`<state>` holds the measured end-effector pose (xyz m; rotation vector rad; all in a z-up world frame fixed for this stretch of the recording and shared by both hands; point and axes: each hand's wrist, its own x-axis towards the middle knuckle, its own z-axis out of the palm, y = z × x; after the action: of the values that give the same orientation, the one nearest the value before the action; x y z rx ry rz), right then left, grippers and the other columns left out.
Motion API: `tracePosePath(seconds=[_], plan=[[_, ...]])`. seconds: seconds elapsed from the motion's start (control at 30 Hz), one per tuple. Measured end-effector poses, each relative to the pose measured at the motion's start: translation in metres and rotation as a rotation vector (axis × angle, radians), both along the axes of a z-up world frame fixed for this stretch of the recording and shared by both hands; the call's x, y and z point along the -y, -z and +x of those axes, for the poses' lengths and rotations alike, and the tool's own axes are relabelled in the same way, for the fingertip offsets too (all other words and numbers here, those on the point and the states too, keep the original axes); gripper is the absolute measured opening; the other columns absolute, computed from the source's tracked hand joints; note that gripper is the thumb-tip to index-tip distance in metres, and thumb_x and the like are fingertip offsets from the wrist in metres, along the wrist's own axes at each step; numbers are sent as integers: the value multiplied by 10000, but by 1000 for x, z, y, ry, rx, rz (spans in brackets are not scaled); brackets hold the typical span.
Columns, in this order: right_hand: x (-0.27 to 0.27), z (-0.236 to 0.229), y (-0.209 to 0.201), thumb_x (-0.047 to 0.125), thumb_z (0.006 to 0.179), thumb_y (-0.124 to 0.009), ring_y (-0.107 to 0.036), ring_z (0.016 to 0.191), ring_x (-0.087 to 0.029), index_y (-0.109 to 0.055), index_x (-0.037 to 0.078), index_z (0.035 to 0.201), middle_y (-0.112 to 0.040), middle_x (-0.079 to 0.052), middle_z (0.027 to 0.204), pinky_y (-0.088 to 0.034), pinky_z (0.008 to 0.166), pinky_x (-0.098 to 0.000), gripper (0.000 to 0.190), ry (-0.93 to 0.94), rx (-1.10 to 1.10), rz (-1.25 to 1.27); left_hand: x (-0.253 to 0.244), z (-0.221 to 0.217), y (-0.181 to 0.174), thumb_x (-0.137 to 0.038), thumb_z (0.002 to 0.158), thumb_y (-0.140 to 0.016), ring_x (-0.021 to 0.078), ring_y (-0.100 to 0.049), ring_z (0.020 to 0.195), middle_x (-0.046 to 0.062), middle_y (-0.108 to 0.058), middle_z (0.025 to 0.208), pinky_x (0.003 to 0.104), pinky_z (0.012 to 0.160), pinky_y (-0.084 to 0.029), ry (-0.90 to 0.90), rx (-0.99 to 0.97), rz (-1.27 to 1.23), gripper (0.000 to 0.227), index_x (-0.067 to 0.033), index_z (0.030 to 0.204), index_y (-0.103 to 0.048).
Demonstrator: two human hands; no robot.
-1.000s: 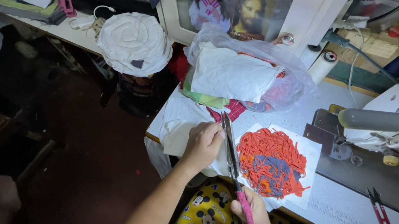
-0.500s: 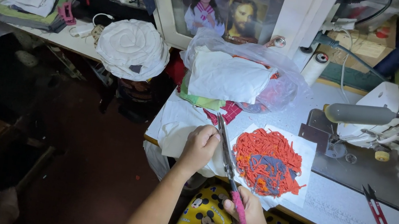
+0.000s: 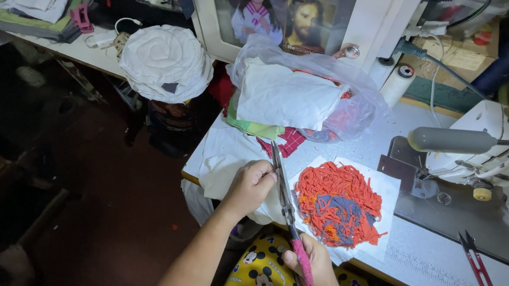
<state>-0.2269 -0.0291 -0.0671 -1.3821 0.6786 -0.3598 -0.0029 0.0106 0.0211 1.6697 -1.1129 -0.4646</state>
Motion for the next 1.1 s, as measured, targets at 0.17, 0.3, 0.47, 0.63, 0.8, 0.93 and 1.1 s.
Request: tracePosePath(seconds=[0.17, 0.3, 0.47, 0.63, 0.8, 0.93, 1.1], plan=[[-7, -3, -1, 470, 771, -862, -276, 538, -97, -372, 177, 685, -319, 50, 605, -223, 521, -279, 578, 72, -13, -27, 1, 0, 1, -132, 937, -526, 182, -474, 714, 21, -498, 700, 346, 676, -404, -15, -57, -33, 234, -86, 719, -454], [-2, -20, -13, 613, 683, -775, -396, 582, -95, -496, 137, 733, -474, 31, 673, -368, 547, -238, 554, -21, -218, -83, 1, 10, 4, -136, 1001, -483, 181, -525, 752, 36, -543, 778, 310, 705, -452, -24, 24, -74, 204, -83, 807, -520], [16, -95, -79, 569, 606, -874, -618, 626, -116, -725, 140, 811, -683, 19, 693, -500, 608, -277, 498, -75, -517, -251, -2, 24, -12, -115, 993, -549, 209, -591, 972, 69, -588, 1000, 325, 872, -518, 10, 67, -66, 141, -51, 909, -641], [18, -132, -164, 557, 700, -876, -685, 702, -208, -825, 250, 930, -755, -84, 724, -490, 684, -297, 386, 243, -1288, -252, 22, 19, -15, -189, 946, -495, 341, -566, 1178, 94, -661, 1299, 490, 997, -428, 93, 405, 273, 402, -97, 1315, -626], [41, -159, -174, 702, 808, -653, -761, 845, -310, -729, 141, 911, -820, -136, 873, -525, 741, -357, 576, 276, -1446, -282, 44, 9, -18, -505, 925, -579, 377, -490, 1286, 89, -638, 1338, 587, 1067, -330, 61, 448, 507, 599, -165, 1416, -538], [69, -158, -169, 717, 854, -615, -758, 929, -336, -685, 111, 1058, -802, -137, 1003, -569, 764, -412, 643, 271, -1542, -312, 53, 13, -9, -221, 914, -628, 318, -533, 1240, 22, -695, 1266, 528, 1044, -354, 90, 458, 517, 346, -205, 1259, -652], [101, -158, -148, 759, 868, -523, -760, 913, -346, -662, 111, 1063, -819, -136, 952, -563, 724, -417, 690, 187, -1566, -449, 40, 26, -41, -86, 939, -579, 239, -650, 1170, 59, -710, 1242, 371, 986, -504, 198, 183, 291, 255, -100, 1168, -691]])
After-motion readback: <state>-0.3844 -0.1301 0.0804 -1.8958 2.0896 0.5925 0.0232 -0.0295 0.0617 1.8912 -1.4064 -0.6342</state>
